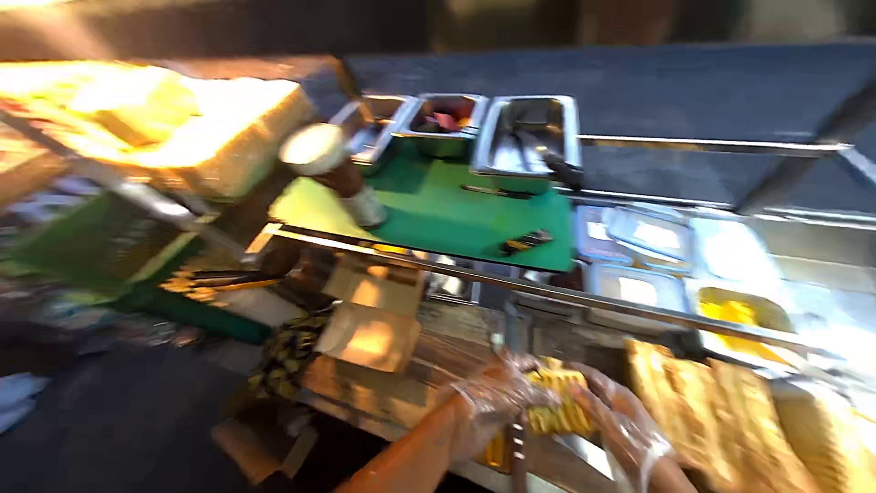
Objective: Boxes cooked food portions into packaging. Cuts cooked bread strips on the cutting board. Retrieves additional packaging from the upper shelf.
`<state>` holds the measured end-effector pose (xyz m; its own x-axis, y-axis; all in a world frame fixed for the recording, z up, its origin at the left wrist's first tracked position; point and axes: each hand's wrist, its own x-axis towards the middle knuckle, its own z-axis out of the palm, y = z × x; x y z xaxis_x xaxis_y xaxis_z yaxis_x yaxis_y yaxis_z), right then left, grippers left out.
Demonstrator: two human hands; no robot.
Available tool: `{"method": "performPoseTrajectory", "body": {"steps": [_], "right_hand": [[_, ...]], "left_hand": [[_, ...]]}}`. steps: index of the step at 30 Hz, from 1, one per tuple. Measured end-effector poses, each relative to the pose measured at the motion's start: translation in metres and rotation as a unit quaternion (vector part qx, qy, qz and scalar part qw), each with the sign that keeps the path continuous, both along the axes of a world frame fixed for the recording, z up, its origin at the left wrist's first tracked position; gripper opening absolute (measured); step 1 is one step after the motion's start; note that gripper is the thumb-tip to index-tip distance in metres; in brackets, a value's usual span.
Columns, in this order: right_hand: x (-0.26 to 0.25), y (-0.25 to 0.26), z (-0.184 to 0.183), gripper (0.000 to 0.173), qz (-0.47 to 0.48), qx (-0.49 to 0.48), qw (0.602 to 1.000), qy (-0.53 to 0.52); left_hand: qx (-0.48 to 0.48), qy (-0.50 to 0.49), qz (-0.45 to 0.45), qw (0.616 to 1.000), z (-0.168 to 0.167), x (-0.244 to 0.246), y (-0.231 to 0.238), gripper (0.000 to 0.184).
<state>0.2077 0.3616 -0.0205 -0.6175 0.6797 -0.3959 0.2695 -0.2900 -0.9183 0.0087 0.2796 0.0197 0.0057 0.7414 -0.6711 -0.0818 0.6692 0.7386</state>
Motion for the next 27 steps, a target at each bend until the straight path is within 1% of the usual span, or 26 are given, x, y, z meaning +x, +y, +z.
{"method": "performPoseTrajectory", "body": {"steps": [1, 2, 3, 4, 7, 9, 12, 14, 15, 16, 17, 18, 19, 21, 23, 25, 26, 27], "right_hand": [[-0.017, -0.021, 0.001, 0.052, 0.022, 0.009, 1.0, -0.002], [-0.034, -0.042, 0.005, 0.06, 0.037, -0.001, 0.999, 0.0], [-0.052, -0.063, 0.008, 0.066, 0.038, -0.028, 0.999, 0.0], [-0.071, -0.083, 0.009, 0.068, 0.031, -0.056, 0.998, -0.005], [-0.146, -0.133, 0.005, 0.063, -0.008, -0.121, 0.992, -0.032], [-0.207, -0.155, -0.003, 0.06, -0.028, -0.118, 0.992, -0.039], [-0.303, -0.169, -0.011, 0.058, -0.066, -0.088, 0.993, -0.046], [-0.358, -0.167, -0.023, 0.059, -0.067, -0.037, 0.99, -0.118], [-0.38, -0.165, -0.032, 0.06, -0.064, -0.018, 0.983, -0.169], [-0.398, -0.164, -0.042, 0.06, -0.056, -0.006, 0.974, -0.217], [-0.413, -0.164, -0.051, 0.06, -0.037, 0.003, 0.962, -0.271], [-0.422, -0.166, -0.058, 0.059, -0.011, 0.014, 0.948, -0.319], [-0.426, -0.169, -0.061, 0.058, 0.009, 0.026, 0.935, -0.355], [-0.428, -0.178, -0.054, 0.059, 0.038, 0.057, 0.913, -0.402], [-0.427, -0.183, -0.047, 0.061, 0.058, 0.094, 0.893, -0.436], [-0.427, -0.187, -0.05, 0.061, 0.056, 0.098, 0.889, -0.443], [-0.428, -0.19, -0.052, 0.061, 0.052, 0.088, 0.889, -0.446], [-0.429, -0.189, -0.052, 0.059, 0.042, 0.082, 0.891, -0.445]], "left_hand": [[-0.008, 0.014, 0.003, 1.0, 0.001, -0.014, -0.02, 0.039], [-0.013, 0.024, -0.004, 1.0, -0.001, -0.031, -0.039, 0.038], [-0.016, 0.03, -0.009, 0.999, -0.004, -0.047, -0.06, 0.037], [-0.015, 0.03, -0.007, 0.999, -0.007, -0.064, -0.081, 0.037], [-0.002, 0.001, 0.039, 0.999, -0.008, -0.128, -0.139, 0.041], [-0.002, 0.01, 0.059, 0.998, -0.006, -0.182, -0.163, 0.043], [0.002, 0.066, 0.057, 0.996, -0.015, -0.268, -0.168, 0.04], [0.004, 0.082, 0.059, 0.995, -0.041, -0.316, -0.16, 0.039], [0.001, 0.115, 0.045, 0.992, -0.058, -0.333, -0.156, 0.039], [-0.002, 0.18, 0.013, 0.984, -0.072, -0.346, -0.151, 0.041], [-0.013, 0.264, -0.034, 0.964, -0.078, -0.353, -0.149, 0.045], [-0.025, 0.332, -0.086, 0.939, -0.076, -0.356, -0.149, 0.05], [-0.021, 0.378, -0.112, 0.919, -0.074, -0.355, -0.153, 0.052], [0.021, 0.421, -0.115, 0.9, -0.07, -0.352, -0.166, 0.046], [0.065, 0.433, -0.144, 0.887, -0.065, -0.355, -0.174, 0.041], [0.077, 0.469, -0.232, 0.849, -0.067, -0.358, -0.181, 0.036], [0.067, 0.483, -0.271, 0.83, -0.067, -0.358, -0.183, 0.034], [0.054, 0.489, -0.293, 0.82, -0.067, -0.358, -0.183, 0.032]]}}
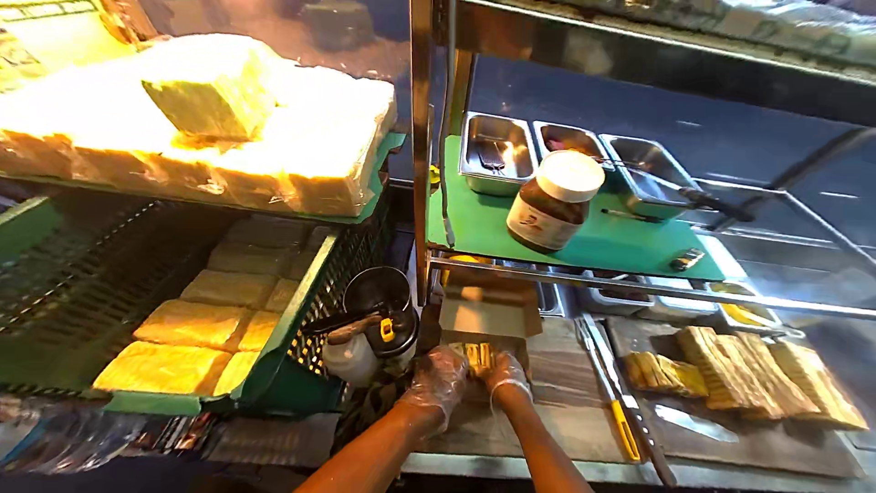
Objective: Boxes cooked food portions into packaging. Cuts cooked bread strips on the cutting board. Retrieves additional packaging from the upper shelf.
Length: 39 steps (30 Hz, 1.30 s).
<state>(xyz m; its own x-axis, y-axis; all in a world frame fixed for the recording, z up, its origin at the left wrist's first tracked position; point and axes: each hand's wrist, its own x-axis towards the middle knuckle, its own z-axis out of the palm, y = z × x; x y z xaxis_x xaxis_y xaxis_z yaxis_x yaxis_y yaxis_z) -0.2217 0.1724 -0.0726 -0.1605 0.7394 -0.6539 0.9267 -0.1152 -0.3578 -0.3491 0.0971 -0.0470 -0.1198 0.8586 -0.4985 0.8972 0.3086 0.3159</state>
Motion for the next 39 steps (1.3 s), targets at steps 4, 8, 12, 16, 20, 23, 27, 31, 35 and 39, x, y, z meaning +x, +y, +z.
{"method": "performPoseTrajectory", "body": {"steps": [4, 8, 12, 16, 20, 23, 27, 31, 35, 39], "right_hand": [[0.002, 0.002, -0.006, 0.058, -0.039, 0.0, 0.998, 0.044], [0.008, -0.004, -0.027, 0.057, -0.119, -0.058, 0.985, 0.112], [0.0, -0.004, -0.022, 0.058, -0.056, -0.047, 0.993, 0.095], [-0.002, -0.007, -0.001, 0.047, 0.003, -0.036, 0.992, 0.117], [0.048, -0.012, 0.031, 0.047, -0.017, 0.053, 0.982, 0.181], [0.139, -0.009, 0.051, 0.043, 0.012, 0.17, 0.969, 0.18], [0.305, 0.044, 0.06, 0.038, -0.082, 0.245, 0.963, 0.077], [0.41, 0.156, 0.062, 0.036, -0.079, 0.16, 0.984, 0.016], [0.414, 0.234, 0.016, 0.033, 0.123, 0.085, 0.989, 0.013], [0.393, 0.25, 0.008, 0.041, 0.24, -0.011, 0.97, 0.025]], "left_hand": [[0.028, 0.016, -0.003, 0.999, -0.005, -0.006, -0.001, 0.03], [0.04, 0.047, -0.02, 0.998, -0.005, -0.004, -0.003, 0.028], [0.017, 0.088, -0.046, 0.995, -0.007, -0.003, 0.003, 0.029], [0.059, 0.091, -0.056, 0.993, -0.02, -0.007, 0.003, 0.031], [0.062, 0.129, -0.061, 0.988, -0.024, 0.0, 0.005, 0.036], [0.116, 0.081, -0.047, 0.989, -0.008, 0.012, -0.011, 0.049], [0.184, -0.061, 0.034, 0.98, 0.015, 0.078, -0.03, 0.045], [0.244, -0.211, 0.132, 0.937, 0.015, 0.206, 0.011, 0.03], [0.189, -0.304, 0.21, 0.91, 0.008, 0.318, 0.138, 0.03], [-0.018, -0.131, 0.113, 0.985, -0.012, 0.375, 0.244, 0.063]]}}
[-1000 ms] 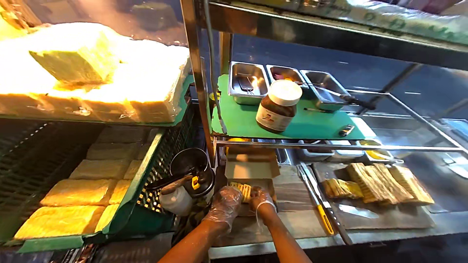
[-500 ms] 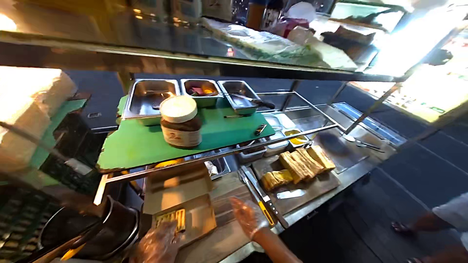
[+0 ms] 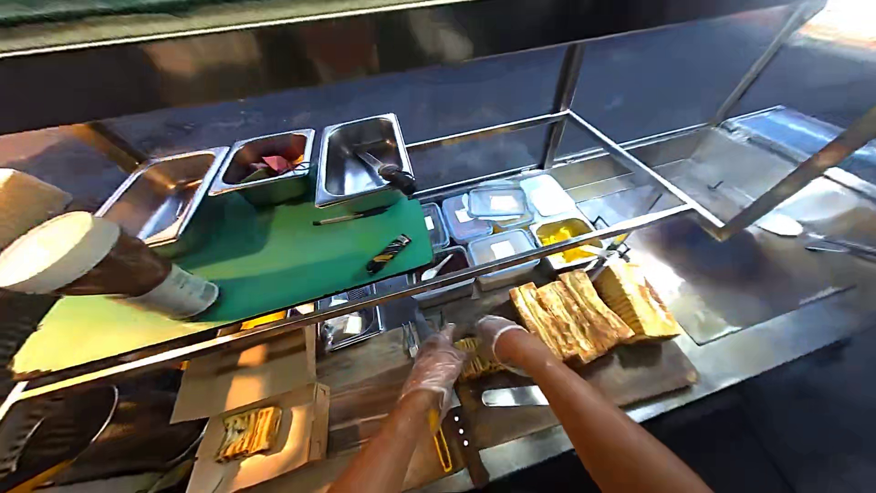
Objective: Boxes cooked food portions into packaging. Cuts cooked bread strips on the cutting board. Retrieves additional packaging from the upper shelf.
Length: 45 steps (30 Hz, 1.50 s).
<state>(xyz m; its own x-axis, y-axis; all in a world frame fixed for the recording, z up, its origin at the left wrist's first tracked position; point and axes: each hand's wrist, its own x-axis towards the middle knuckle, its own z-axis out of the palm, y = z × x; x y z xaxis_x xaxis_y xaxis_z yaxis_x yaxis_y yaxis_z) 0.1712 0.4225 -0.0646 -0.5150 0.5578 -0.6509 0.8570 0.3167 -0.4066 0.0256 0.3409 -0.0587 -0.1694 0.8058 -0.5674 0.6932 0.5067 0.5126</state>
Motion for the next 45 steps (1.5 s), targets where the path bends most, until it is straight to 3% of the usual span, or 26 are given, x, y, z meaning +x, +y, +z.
{"method": "performPoseTrajectory", "body": {"steps": [2, 5, 9, 17, 21, 24, 28, 31, 34, 39, 45], "right_hand": [[-0.003, 0.003, -0.008, 0.042, 0.024, -0.022, 0.999, 0.02], [0.004, 0.004, -0.016, 0.039, 0.008, -0.037, 0.997, 0.073], [0.016, -0.003, -0.018, 0.037, -0.019, -0.045, 0.99, 0.133], [0.02, 0.0, -0.024, 0.028, 0.017, -0.031, 0.99, 0.137], [0.038, 0.005, -0.019, 0.028, -0.042, -0.064, 0.981, 0.176], [0.05, 0.011, -0.024, 0.026, -0.093, -0.095, 0.964, 0.23], [0.055, 0.014, -0.024, 0.023, -0.161, -0.145, 0.935, 0.282], [0.049, 0.018, -0.027, 0.024, -0.147, -0.122, 0.957, 0.218], [0.039, 0.016, -0.027, 0.027, -0.115, -0.077, 0.983, 0.122], [0.026, 0.01, -0.023, 0.028, -0.045, -0.001, 0.997, 0.07], [0.017, 0.007, -0.016, 0.036, -0.014, 0.025, 0.999, 0.024]], "left_hand": [[-0.058, 0.081, -0.059, 0.993, -0.011, 0.009, 0.015, 0.056], [-0.067, 0.117, -0.065, 0.989, -0.009, 0.016, 0.011, 0.05], [-0.02, 0.086, -0.002, 0.996, -0.015, 0.021, 0.0, 0.043], [0.094, -0.016, 0.157, 0.983, -0.015, 0.022, -0.033, 0.032], [0.149, -0.131, 0.302, 0.933, 0.002, 0.012, -0.054, 0.034], [0.157, -0.247, 0.409, 0.864, 0.014, -0.003, -0.072, 0.035], [0.183, -0.285, 0.471, 0.814, 0.028, -0.032, -0.095, 0.03], [0.213, -0.251, 0.505, 0.798, 0.036, -0.07, -0.119, 0.03], [0.238, -0.176, 0.53, 0.795, 0.042, -0.129, -0.147, 0.03], [0.186, -0.094, 0.588, 0.781, 0.043, -0.229, -0.2, 0.034], [0.1, -0.025, 0.572, 0.814, 0.033, -0.279, -0.221, 0.023]]}}
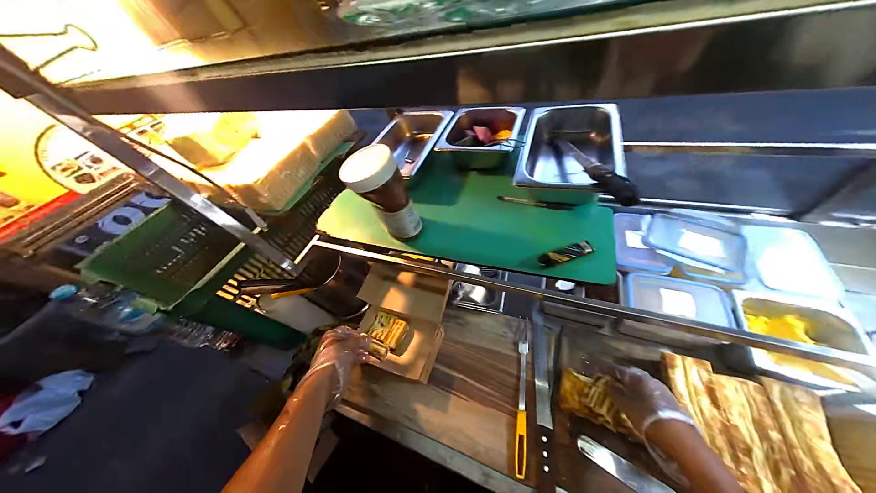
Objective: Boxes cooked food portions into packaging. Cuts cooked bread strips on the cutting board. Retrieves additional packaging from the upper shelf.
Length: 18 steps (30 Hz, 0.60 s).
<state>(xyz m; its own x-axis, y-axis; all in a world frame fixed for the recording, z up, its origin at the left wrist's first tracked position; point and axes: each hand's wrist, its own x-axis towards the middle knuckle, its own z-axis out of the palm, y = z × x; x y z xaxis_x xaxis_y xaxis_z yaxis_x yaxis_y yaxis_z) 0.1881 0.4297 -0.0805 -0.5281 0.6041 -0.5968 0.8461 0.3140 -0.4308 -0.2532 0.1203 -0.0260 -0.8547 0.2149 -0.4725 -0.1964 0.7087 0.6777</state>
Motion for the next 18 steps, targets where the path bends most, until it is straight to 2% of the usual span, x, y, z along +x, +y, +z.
{"method": "performPoseTrajectory", "body": {"steps": [4, 6, 8, 10, 13, 15, 18], "right_hand": [[-0.001, -0.003, 0.004, 0.04, -0.003, 0.022, 1.0, 0.004], [0.001, -0.007, 0.009, 0.042, -0.017, 0.043, 0.999, 0.015], [0.003, -0.017, 0.017, 0.043, -0.053, 0.074, 0.995, 0.041], [0.007, -0.032, 0.026, 0.043, -0.106, 0.117, 0.985, 0.069], [0.012, -0.043, 0.033, 0.038, -0.2, 0.124, 0.968, 0.091], [0.019, -0.042, 0.033, 0.037, -0.231, 0.106, 0.965, 0.064], [0.018, -0.032, 0.026, 0.037, -0.219, 0.066, 0.973, 0.001]], "left_hand": [[-0.106, 0.016, -0.036, 0.994, -0.016, -0.003, 0.006, 0.032], [-0.187, 0.059, -0.078, 0.977, -0.016, 0.002, 0.008, 0.037], [-0.229, 0.113, -0.113, 0.96, -0.013, 0.004, 0.009, 0.037], [-0.215, 0.168, -0.116, 0.955, -0.001, 0.008, 0.011, 0.035], [-0.096, 0.189, -0.131, 0.968, 0.019, 0.041, 0.023, 0.03], [-0.024, 0.163, -0.204, 0.965, 0.019, 0.087, 0.045, 0.028], [0.06, 0.068, -0.38, 0.921, 0.013, 0.164, 0.096, 0.033]]}}
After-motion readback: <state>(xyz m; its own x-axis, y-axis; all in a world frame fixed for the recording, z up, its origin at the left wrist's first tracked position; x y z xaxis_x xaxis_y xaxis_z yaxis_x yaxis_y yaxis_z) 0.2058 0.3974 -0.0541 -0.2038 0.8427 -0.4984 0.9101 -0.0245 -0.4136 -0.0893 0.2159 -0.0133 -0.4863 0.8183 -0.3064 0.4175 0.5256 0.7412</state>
